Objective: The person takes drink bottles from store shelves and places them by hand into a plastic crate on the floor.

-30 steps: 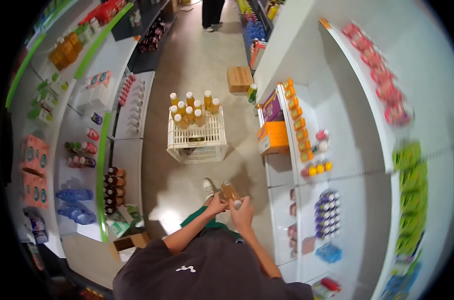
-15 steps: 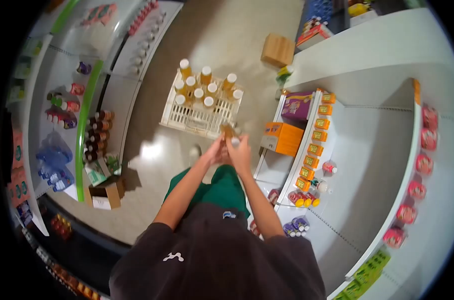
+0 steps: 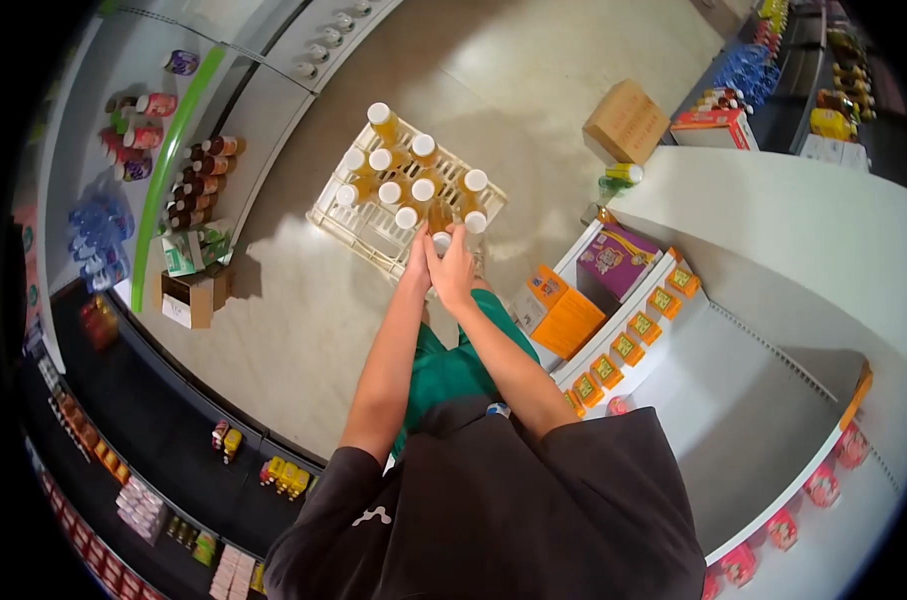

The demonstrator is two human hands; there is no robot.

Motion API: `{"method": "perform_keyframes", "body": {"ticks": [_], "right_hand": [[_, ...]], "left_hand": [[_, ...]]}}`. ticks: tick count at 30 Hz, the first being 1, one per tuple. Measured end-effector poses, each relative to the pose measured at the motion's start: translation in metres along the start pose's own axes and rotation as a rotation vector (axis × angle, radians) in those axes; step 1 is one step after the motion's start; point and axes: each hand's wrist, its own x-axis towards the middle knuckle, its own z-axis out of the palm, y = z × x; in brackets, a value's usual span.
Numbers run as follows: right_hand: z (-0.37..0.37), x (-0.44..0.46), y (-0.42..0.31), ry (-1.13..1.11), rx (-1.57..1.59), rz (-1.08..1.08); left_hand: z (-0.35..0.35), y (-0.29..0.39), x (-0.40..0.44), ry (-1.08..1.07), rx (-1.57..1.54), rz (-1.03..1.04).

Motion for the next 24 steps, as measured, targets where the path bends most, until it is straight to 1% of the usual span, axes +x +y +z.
{"method": "perform_keyframes", "body": {"ticks": [3,5,6,9,11,13,15,17,19,21,22,23,24], "right_hand": [[-0.009,0.004,-0.001,-0.051,-0.01,-0.055],[-0.018,0.009,-0.013,-0.152,0.002,0.014],[-0.017,0.012,-0.014,-0.162,0.003,-0.006],[-0.012,0.013,-0.014,-0.204,-0.02,-0.073],[-0.015,0.01,-0.013,-0.148,-0.038,-0.109],[-0.01,0.012,0.004,-0.148,0.045,-0.095],[-0.014,0.013,0.008,-0.133,0.069,-0.154],[-0.02,0.013,0.0,-0.214,0.057,-0.039],[-0.005,0.016,0.018,-0.102,-0.027,-0.182],[-0.01,0.015,0.013,-0.121,-0.006,-0.236],[-0.011,0.014,0.014,-0.074,-0.005,-0.259],[-0.011,0.013,0.016,-0.124,-0.05,-0.254],[-0.013,0.012,0.013,-0.179,-0.099,-0.245]], "left_hand": [[0.034,0.009,-0.02,0.16,0.01,-0.008],[0.044,0.008,-0.03,0.267,0.002,-0.012],[0.044,0.01,-0.025,0.283,-0.003,-0.008],[0.032,0.007,-0.021,0.253,-0.026,0.046],[0.024,0.001,-0.015,0.205,-0.035,0.073],[0.022,-0.002,-0.007,0.142,-0.028,0.094],[0.019,-0.003,-0.001,0.074,-0.004,0.122],[0.01,-0.008,0.001,0.022,0.017,0.153],[0.004,-0.009,-0.003,-0.018,0.038,0.129],[0.011,0.002,-0.027,0.009,0.051,0.012],[0.01,0.0,-0.039,0.127,0.167,0.026],[0.005,-0.001,-0.052,0.251,0.28,0.052],[-0.006,-0.003,-0.067,0.226,0.303,0.063]]}}
